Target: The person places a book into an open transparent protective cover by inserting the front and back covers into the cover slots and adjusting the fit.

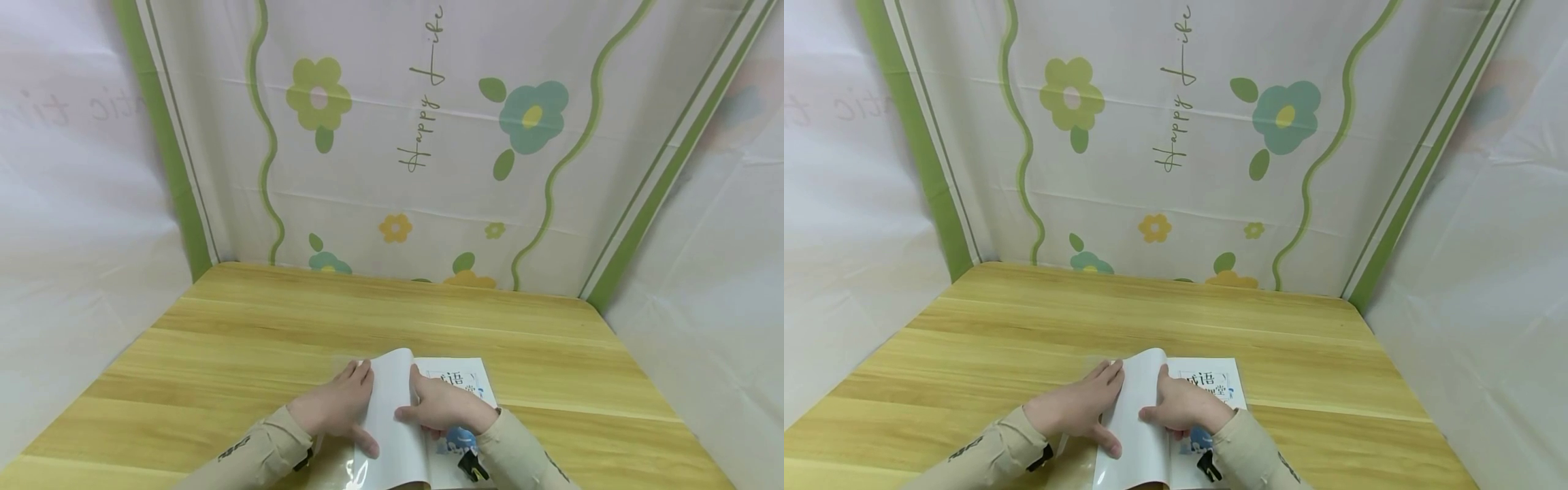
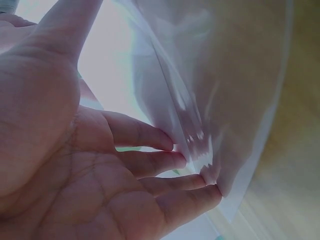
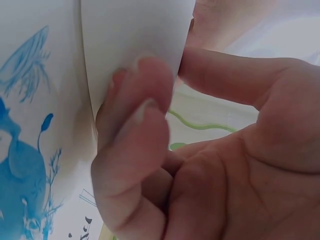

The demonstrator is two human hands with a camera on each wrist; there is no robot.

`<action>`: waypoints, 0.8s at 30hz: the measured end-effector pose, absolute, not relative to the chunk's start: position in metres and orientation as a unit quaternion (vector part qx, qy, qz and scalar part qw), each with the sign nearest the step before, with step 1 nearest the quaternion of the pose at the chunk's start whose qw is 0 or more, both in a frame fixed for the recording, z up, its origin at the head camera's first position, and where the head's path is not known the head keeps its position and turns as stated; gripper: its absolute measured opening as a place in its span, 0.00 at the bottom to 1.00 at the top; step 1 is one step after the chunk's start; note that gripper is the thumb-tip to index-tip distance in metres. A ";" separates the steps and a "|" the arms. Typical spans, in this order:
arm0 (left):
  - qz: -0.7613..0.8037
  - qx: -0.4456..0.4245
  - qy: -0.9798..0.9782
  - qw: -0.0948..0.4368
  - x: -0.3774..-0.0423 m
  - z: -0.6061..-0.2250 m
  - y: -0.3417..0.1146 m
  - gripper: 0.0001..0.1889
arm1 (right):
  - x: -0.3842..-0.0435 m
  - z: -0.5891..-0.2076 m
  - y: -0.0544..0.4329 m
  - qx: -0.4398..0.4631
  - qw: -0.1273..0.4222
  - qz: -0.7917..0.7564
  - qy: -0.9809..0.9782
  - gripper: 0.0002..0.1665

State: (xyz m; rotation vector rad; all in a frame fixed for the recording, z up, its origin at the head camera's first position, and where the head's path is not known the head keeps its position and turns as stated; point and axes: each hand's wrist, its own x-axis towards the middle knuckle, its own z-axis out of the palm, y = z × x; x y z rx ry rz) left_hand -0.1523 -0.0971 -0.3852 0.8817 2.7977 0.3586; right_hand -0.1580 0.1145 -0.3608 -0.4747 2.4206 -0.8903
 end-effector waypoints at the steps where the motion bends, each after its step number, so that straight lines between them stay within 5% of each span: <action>1: 0.121 0.297 0.943 0.093 -0.152 -0.385 -0.097 0.68 | -0.158 -0.361 0.115 -0.175 0.257 -0.328 0.892 0.55; 24: 0.110 0.292 0.945 0.096 -0.152 -0.385 -0.096 0.68 | -0.157 -0.362 0.115 -0.184 0.256 -0.330 0.890 0.56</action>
